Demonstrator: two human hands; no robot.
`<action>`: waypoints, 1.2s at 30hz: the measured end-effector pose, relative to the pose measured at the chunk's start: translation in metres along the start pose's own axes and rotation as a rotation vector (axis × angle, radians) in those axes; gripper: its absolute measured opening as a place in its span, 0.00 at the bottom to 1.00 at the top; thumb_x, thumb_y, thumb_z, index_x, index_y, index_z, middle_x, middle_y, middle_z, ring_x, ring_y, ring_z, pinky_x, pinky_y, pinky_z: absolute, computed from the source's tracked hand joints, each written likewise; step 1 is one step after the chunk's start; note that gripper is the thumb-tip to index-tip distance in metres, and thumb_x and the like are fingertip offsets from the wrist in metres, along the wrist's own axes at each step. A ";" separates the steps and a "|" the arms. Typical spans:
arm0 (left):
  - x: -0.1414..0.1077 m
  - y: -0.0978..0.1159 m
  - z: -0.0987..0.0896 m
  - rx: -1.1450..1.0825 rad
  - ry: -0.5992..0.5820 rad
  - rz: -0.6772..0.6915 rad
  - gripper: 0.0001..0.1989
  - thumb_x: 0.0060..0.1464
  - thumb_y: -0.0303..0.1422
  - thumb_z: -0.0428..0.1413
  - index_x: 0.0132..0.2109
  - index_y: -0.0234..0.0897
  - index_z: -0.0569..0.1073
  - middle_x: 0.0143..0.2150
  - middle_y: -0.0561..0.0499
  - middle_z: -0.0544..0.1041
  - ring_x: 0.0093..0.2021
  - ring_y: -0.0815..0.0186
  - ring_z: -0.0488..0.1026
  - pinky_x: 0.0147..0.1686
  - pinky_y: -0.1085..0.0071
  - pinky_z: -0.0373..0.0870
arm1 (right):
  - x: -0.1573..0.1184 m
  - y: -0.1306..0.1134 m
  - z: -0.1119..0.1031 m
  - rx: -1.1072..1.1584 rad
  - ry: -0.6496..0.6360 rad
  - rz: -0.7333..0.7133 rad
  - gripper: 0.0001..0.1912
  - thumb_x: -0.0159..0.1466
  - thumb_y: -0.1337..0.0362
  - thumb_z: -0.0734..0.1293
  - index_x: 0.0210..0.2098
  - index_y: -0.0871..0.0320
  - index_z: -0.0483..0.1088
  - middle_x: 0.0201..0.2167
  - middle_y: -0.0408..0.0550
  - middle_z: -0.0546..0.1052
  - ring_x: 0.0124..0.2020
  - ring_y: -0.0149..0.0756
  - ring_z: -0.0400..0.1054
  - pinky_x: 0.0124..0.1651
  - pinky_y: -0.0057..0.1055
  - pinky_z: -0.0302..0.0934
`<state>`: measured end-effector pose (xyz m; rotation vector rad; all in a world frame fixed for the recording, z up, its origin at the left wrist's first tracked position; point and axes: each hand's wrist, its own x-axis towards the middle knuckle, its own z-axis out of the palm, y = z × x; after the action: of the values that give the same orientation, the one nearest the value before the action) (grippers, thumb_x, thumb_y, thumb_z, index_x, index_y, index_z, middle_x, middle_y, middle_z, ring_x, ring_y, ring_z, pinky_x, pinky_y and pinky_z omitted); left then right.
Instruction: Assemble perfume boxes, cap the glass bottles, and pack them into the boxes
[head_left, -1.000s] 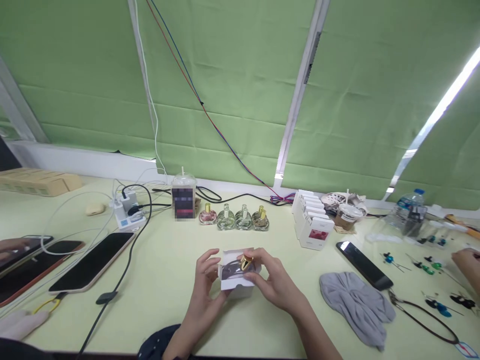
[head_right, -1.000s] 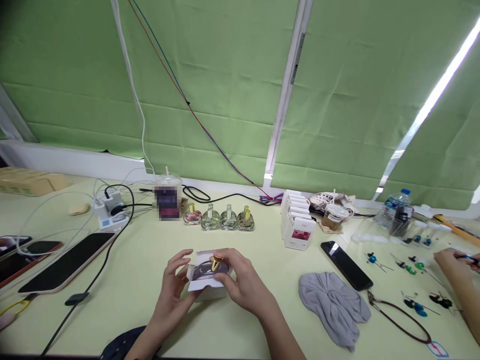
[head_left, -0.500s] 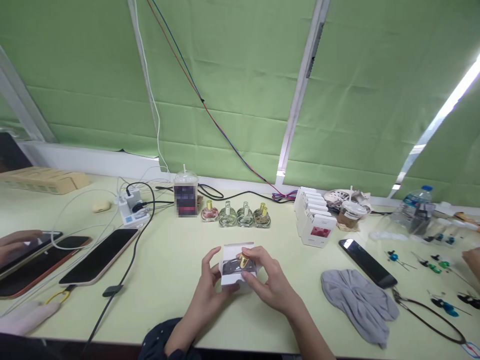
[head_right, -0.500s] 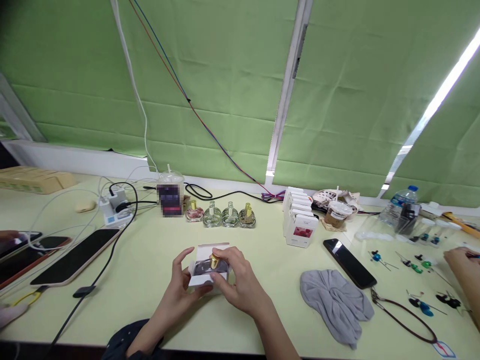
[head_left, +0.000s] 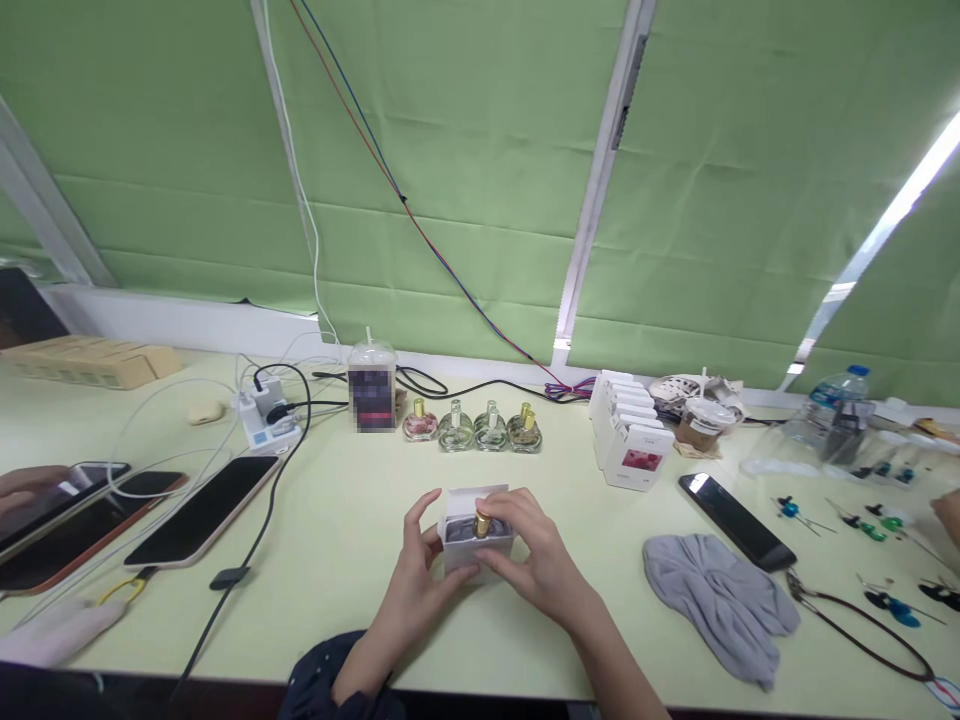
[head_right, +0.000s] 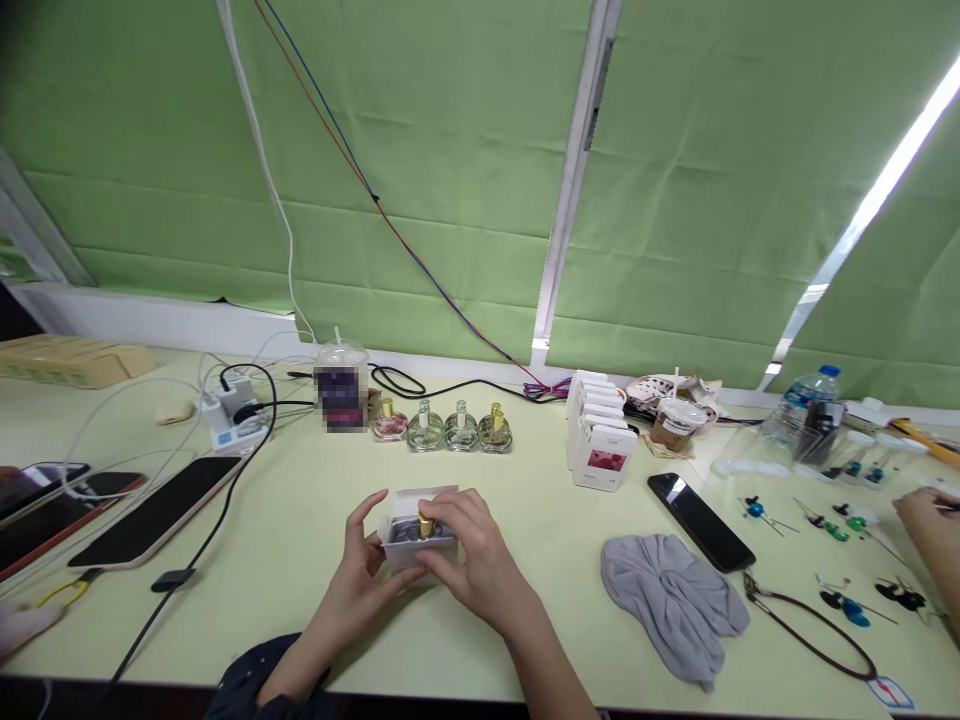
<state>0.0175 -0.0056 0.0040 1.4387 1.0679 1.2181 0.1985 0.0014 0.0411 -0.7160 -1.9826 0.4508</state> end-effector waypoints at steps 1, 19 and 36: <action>0.000 0.000 0.000 -0.003 -0.001 -0.001 0.43 0.47 0.38 0.63 0.61 0.48 0.43 0.43 0.49 0.77 0.42 0.59 0.77 0.45 0.59 0.71 | 0.000 0.000 0.000 -0.008 0.001 -0.004 0.23 0.60 0.70 0.68 0.54 0.52 0.64 0.46 0.50 0.73 0.49 0.41 0.64 0.51 0.40 0.62; 0.000 -0.002 -0.002 0.005 -0.007 -0.015 0.44 0.48 0.40 0.63 0.62 0.49 0.43 0.43 0.49 0.77 0.41 0.59 0.77 0.43 0.60 0.73 | 0.002 -0.004 0.004 -0.183 -0.026 0.023 0.15 0.58 0.73 0.69 0.44 0.52 0.71 0.45 0.50 0.69 0.44 0.41 0.63 0.45 0.40 0.63; -0.001 -0.040 -0.009 0.301 0.063 0.310 0.28 0.55 0.37 0.56 0.58 0.44 0.52 0.56 0.40 0.66 0.46 0.58 0.74 0.44 0.60 0.73 | 0.013 -0.006 0.012 -0.052 0.236 0.120 0.05 0.60 0.71 0.65 0.34 0.57 0.72 0.36 0.49 0.69 0.38 0.37 0.66 0.40 0.34 0.65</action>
<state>0.0067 0.0013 -0.0348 1.8612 1.1365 1.3686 0.1814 0.0054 0.0474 -0.8832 -1.7419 0.3682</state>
